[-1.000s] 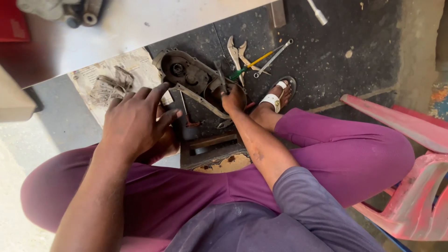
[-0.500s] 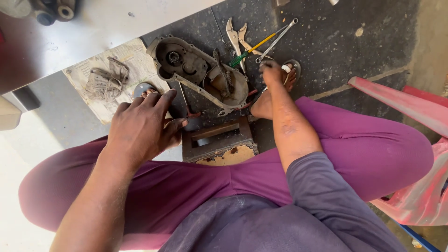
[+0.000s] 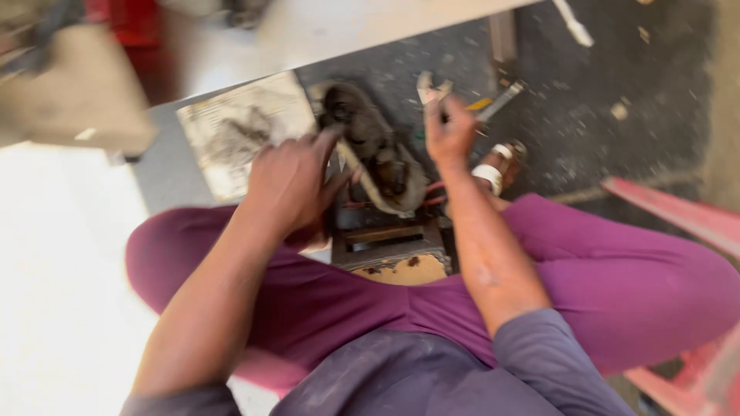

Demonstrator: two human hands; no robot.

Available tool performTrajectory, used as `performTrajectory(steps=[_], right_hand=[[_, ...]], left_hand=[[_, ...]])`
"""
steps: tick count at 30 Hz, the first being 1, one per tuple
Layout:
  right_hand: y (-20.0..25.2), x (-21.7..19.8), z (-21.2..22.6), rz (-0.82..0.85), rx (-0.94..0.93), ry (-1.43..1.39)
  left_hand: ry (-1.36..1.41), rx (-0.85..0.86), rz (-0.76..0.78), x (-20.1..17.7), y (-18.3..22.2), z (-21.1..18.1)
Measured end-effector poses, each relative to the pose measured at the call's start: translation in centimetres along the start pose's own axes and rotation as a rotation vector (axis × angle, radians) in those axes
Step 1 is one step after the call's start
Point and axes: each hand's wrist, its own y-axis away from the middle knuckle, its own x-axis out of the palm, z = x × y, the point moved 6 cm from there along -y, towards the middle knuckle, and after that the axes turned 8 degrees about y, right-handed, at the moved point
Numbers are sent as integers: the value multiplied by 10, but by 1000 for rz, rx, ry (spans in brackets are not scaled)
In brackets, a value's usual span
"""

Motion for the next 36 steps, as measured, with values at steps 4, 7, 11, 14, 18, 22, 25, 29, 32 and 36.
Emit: performTrajectory(steps=[4,7,11,14,18,22,25,29,32,36], right_hand=[[-71,-35,112,-144,-344,22],[-105,-43,142,-201,-510,161],[-125,-19,122,47,-482,270],[-125,-20,121,193,-392,243],[-110,-50,144,300,-358,142],[-89,-105,200,311,-462,95],[-79,-129,213,286,-488,22],[-78,-152,223,232,-518,-25],[-63,-167,217,261,-511,-38],[-56,-172,215,357,-447,-240]], left_hand=[[218,-271,-167,-29,-13,50],[305,30,-757,-52,-22,91],[295,11,-1009,-80,-39,126],[240,-12,-885,-89,-63,131],[213,19,-744,-81,-102,144],[214,8,-841,-77,-112,136],[267,-136,-767,-79,-109,125],[682,19,-544,-69,-70,57],[977,83,-360,-23,-39,16],[1341,294,-221,-4,-20,-23]])
